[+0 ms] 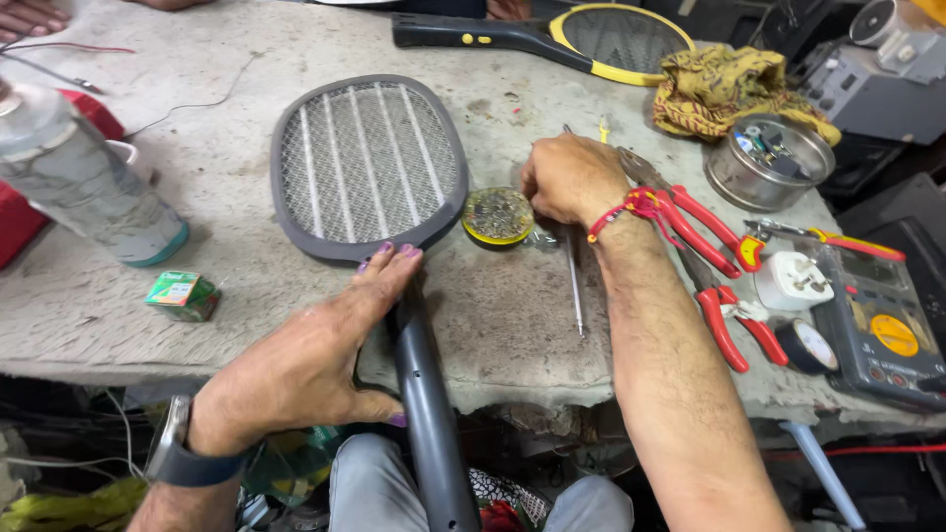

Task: The person repairs an electric fly swatter by soldering wires to the internal circuit board, inserting batteries, and reassembling the handle casing. They then secure the casing with screws and test the device, which activates a purple light on the mesh.

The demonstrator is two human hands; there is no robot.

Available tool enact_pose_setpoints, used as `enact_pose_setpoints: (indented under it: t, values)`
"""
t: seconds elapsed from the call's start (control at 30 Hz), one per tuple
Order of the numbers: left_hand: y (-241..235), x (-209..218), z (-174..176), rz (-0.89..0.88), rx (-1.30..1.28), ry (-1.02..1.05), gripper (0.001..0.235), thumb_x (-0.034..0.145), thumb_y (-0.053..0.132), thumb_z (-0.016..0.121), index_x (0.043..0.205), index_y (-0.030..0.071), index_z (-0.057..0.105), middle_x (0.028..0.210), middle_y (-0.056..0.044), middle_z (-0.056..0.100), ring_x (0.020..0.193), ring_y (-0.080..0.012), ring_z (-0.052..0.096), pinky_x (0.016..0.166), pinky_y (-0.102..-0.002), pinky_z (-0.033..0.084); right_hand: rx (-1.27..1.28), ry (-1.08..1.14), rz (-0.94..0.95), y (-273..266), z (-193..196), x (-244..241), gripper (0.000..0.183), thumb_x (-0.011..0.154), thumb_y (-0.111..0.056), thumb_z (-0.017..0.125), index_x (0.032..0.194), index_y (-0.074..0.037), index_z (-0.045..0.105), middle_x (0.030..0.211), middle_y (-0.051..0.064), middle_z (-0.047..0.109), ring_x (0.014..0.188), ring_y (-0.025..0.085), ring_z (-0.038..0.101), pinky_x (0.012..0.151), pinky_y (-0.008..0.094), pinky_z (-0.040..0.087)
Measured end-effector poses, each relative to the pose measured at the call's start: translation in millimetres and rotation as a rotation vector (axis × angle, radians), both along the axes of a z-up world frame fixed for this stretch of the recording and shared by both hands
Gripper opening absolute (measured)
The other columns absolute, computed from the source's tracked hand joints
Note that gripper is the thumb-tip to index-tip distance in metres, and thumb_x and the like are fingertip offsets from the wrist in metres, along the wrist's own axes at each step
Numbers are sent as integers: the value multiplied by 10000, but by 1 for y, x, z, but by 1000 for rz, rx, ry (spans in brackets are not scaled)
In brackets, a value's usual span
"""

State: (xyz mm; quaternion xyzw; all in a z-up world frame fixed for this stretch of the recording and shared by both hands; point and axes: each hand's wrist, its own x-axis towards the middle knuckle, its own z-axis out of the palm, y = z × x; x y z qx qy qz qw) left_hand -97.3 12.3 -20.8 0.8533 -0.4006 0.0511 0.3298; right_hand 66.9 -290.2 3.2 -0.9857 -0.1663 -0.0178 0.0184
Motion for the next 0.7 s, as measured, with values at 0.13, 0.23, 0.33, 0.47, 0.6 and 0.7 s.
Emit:
enact_pose_setpoints:
  t: [0.13,0.23,0.33,0.47,0.6,0.7]
  values:
    - [20,8,11,19,-210,-37,1063,713,134,868,1578,-98,295,1590,-297,372,1474,-378,371,1172,-466,306,10,42,-58,-4,-4,3,179,744,-95,717,876,-188,795,895,83,763,902,308,716,776,468,555]
    - [19,20,7,336,-528,38,648,843,86,741,1442,-1,509,1479,-161,596,1382,-249,581,1110,-408,453,42,-34,-63,-3,3,-1,126,838,-137,713,947,-168,768,934,97,759,924,313,703,799,474,532]
    - [9,26,-8,534,-633,-31,408,912,47,690,1317,46,640,1298,-103,741,1205,-222,727,1002,-367,589,409,-111,87,8,16,-12,98,960,-162,713,1020,-85,725,936,91,743,893,236,680,795,392,527]
    - [11,24,-23,546,-475,-328,432,868,-40,653,1292,41,639,1180,-138,739,1133,-320,682,990,-407,536,1018,264,434,61,0,-35,84,963,-25,674,1044,-20,696,955,-17,696,894,54,626,815,217,527]
    - [11,24,-23,608,-412,-301,469,836,-30,616,1302,26,626,1043,-83,764,1005,-330,676,896,-444,507,765,260,543,108,-11,-52,80,901,-73,728,974,-41,727,897,5,703,887,112,599,821,283,497]
    - [11,24,-24,635,-354,-274,483,827,-2,621,1309,14,616,982,-72,765,955,-322,671,854,-465,489,656,234,583,120,-8,-55,83,850,-77,759,922,-41,741,868,26,688,905,150,566,841,317,472]
